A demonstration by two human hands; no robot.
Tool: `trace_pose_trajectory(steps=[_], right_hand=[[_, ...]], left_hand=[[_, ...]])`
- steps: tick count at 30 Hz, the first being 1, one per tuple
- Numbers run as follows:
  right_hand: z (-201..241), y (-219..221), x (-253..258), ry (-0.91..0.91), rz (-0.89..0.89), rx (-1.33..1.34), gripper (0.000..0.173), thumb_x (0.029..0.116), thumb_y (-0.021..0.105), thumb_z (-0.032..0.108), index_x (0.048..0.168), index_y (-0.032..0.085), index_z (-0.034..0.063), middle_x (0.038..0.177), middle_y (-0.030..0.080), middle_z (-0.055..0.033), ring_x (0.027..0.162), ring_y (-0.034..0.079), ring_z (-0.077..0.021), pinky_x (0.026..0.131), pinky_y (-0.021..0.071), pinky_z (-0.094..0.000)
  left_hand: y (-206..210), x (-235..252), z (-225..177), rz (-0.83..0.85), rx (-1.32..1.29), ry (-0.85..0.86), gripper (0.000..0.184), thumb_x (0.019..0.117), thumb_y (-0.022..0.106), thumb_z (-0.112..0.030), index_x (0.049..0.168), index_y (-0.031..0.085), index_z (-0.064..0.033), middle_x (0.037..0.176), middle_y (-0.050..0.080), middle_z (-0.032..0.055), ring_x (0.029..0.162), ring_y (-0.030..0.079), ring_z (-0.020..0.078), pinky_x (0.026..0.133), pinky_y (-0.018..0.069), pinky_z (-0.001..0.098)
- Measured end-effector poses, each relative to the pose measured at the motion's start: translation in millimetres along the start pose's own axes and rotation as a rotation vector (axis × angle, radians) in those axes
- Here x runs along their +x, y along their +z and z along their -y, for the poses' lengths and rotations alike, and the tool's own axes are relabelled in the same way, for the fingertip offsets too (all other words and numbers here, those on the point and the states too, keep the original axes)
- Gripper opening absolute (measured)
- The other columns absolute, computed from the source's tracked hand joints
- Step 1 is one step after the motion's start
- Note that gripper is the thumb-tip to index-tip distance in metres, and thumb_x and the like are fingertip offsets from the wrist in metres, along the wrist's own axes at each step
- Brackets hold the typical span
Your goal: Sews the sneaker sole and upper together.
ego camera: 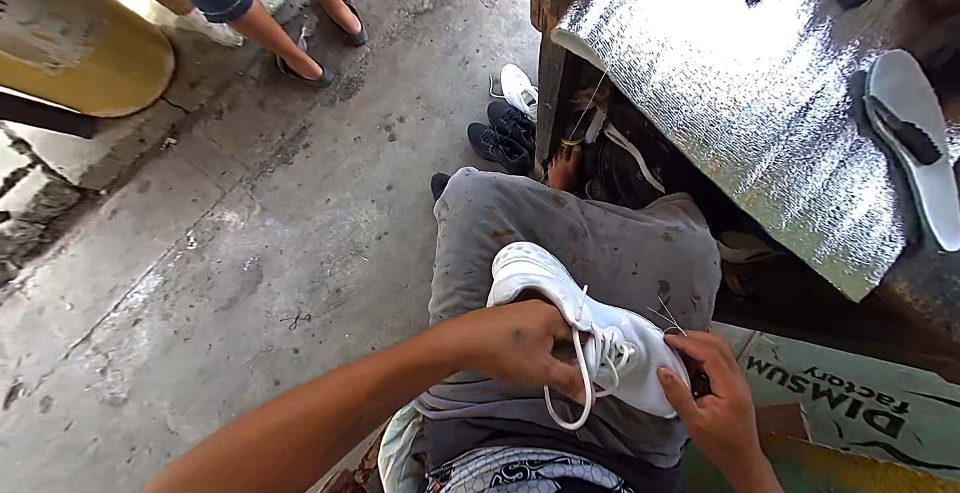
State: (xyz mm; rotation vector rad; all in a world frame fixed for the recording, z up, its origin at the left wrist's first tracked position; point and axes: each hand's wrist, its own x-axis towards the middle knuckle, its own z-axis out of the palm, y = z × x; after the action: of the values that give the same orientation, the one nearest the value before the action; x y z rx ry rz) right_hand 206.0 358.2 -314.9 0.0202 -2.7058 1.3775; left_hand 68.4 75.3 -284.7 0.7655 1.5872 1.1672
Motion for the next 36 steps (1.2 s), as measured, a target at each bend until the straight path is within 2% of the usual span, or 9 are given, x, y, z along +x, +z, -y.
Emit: trace_pose_trajectory(steps=[2,7,11,13,16,19,23,27,36], right_hand=[[-1,3,-1,-0.022,-0.012,0.019,0.039,0.0962,0.067,0.042,0.119,0.069,0.0111,0.113,0.063,-0.0043,0.088,0.060,0.0029,0.071,0.0515,-0.0101],[2,15,5,-0.139,-0.016,-0.022,0.036,0.0995,0.062,0.042,0.120,0.067,0.0129,0.115,0.060,-0.0049,0.102,0.060,-0.0012,0.083,0.0530,-0.0142],[12,-6,21,-0.003,0.098,0.182,0.035,0.0993,0.065,0.042,0.121,0.068,0.0155,0.114,0.064,0.0007,0.082,0.060,0.0022,0.066,0.0520,-0.0140],[9,-17,30,0.162,-0.038,0.472,0.022,0.1003,0.062,0.036,0.117,0.068,0.0226,0.098,0.067,0.0091,0.068,0.057,0.0015,0.060,0.0504,-0.0174],[-10,-3,34,0.206,-0.182,0.664,0.024,0.0900,0.052,0.007,0.100,0.064,0.0253,0.114,0.066,0.0072,0.088,0.064,-0.0049,0.075,0.0553,-0.0240],[-16,-7,31,0.110,-0.101,0.486,0.023,0.1021,0.052,0.012,0.118,0.062,0.0243,0.119,0.068,0.0024,0.095,0.069,-0.0125,0.080,0.0606,-0.0296],[20,-47,36,0.199,0.195,0.101,0.039,0.1101,0.044,0.039,0.146,0.047,0.0237,0.099,0.069,0.0071,0.063,0.058,0.0002,0.054,0.0511,-0.0174],[37,-51,31,0.091,0.476,-0.256,0.033,0.1081,0.047,0.029,0.125,0.074,0.0202,0.091,0.072,-0.0010,0.073,0.064,-0.0066,0.065,0.0548,-0.0258],[32,-54,40,0.033,0.602,-0.310,0.033,0.1048,0.049,0.027,0.124,0.076,0.0232,0.080,0.067,-0.0001,0.068,0.061,-0.0080,0.060,0.0510,-0.0266]], left_hand=[[8,2,10,0.024,-0.390,-0.096,0.024,0.0862,0.082,-0.019,0.106,0.071,-0.0094,0.090,0.073,-0.0056,0.082,0.067,-0.0011,0.077,0.0577,0.0204],[26,13,12,-0.142,-0.866,-0.168,0.017,0.0885,0.075,-0.017,0.103,0.067,-0.0136,0.092,0.074,-0.0049,0.087,0.071,0.0056,0.083,0.0600,0.0273],[43,8,-7,-0.387,-0.482,-0.154,0.016,0.0903,0.077,-0.019,0.103,0.072,-0.0113,0.092,0.073,-0.0069,0.088,0.069,0.0006,0.085,0.0584,0.0239],[58,5,5,-0.446,-0.278,-0.085,0.020,0.0927,0.074,-0.025,0.106,0.071,-0.0103,0.094,0.072,-0.0082,0.090,0.067,-0.0041,0.087,0.0572,0.0206],[64,6,24,-0.403,-0.317,-0.071,0.016,0.0946,0.071,-0.020,0.105,0.070,-0.0083,0.093,0.071,-0.0089,0.089,0.065,-0.0067,0.086,0.0554,0.0169],[57,6,26,-0.305,-0.508,-0.136,0.011,0.0925,0.071,-0.013,0.103,0.068,-0.0125,0.091,0.070,-0.0116,0.089,0.066,-0.0048,0.085,0.0560,0.0175],[58,5,35,-0.290,-0.601,-0.061,0.022,0.0908,0.077,-0.021,0.110,0.068,-0.0152,0.099,0.072,-0.0136,0.097,0.067,-0.0043,0.092,0.0560,0.0191],[61,10,35,-0.321,-0.579,-0.112,0.027,0.0919,0.077,-0.031,0.111,0.068,-0.0137,0.099,0.071,-0.0114,0.097,0.066,-0.0033,0.093,0.0555,0.0205],[56,10,31,-0.268,-0.687,-0.147,0.023,0.0921,0.076,-0.025,0.111,0.067,-0.0144,0.100,0.072,-0.0118,0.098,0.066,-0.0029,0.093,0.0552,0.0202]])
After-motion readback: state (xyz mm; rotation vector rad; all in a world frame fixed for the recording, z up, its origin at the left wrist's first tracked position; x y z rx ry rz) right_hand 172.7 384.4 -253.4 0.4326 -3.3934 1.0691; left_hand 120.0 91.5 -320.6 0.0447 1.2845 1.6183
